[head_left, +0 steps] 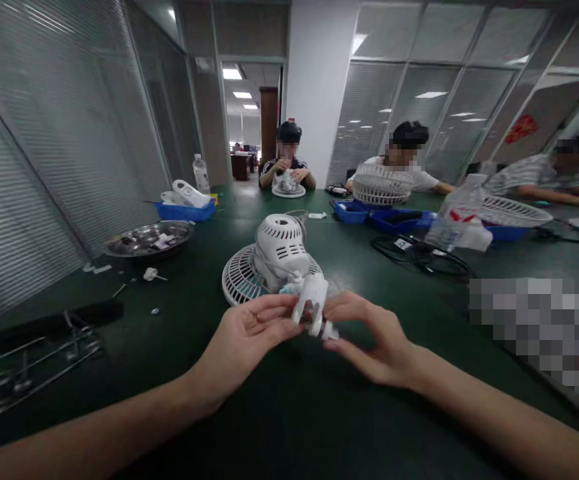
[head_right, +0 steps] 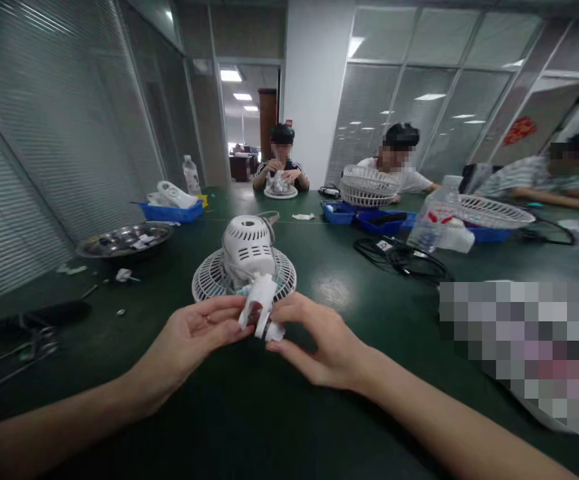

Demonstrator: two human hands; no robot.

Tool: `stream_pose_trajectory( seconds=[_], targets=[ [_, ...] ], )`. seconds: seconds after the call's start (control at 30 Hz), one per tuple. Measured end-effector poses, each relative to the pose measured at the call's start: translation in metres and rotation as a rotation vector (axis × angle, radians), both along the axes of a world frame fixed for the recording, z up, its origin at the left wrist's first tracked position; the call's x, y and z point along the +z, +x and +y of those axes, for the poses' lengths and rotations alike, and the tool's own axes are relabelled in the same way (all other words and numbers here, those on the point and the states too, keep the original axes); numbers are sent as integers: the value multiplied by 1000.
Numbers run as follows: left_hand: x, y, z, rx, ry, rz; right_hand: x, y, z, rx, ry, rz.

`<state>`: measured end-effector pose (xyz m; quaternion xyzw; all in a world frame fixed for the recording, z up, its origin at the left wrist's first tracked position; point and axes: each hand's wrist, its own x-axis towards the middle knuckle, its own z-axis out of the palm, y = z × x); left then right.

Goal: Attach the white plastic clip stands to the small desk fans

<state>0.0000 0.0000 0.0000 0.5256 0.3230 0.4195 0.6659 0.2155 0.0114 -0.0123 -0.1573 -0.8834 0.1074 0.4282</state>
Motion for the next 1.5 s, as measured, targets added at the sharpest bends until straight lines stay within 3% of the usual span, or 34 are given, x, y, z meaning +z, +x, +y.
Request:
stream_pose_trajectory(
  seconds=[0.33, 0.6, 0.8, 1.0, 1.2, 1.33, 1.5],
  targets=[
    [-7, -1, -3, 74, 13, 48, -14, 8, 2, -47, 33, 23],
    [-19, 2, 0, -55, -15, -73, -16, 9, 1, -148, 128, -98],
    [-22, 5, -9, -74, 3, 10, -15, 7, -2, -162, 175, -122],
    [-29, 4, 0, -153, -61, 107, -12, 3, -5, -126, 189, -234],
    [-25, -3, 8, -272, -74, 152, -15, 6, -3, -82, 42, -182],
    [-24, -5, 10, -287, -112, 132, -14, 6, 0, -4, -106, -144],
    [-22, -2, 6, -260, -162, 110, -5, 1, -3, 0, -168, -144]
  ],
)
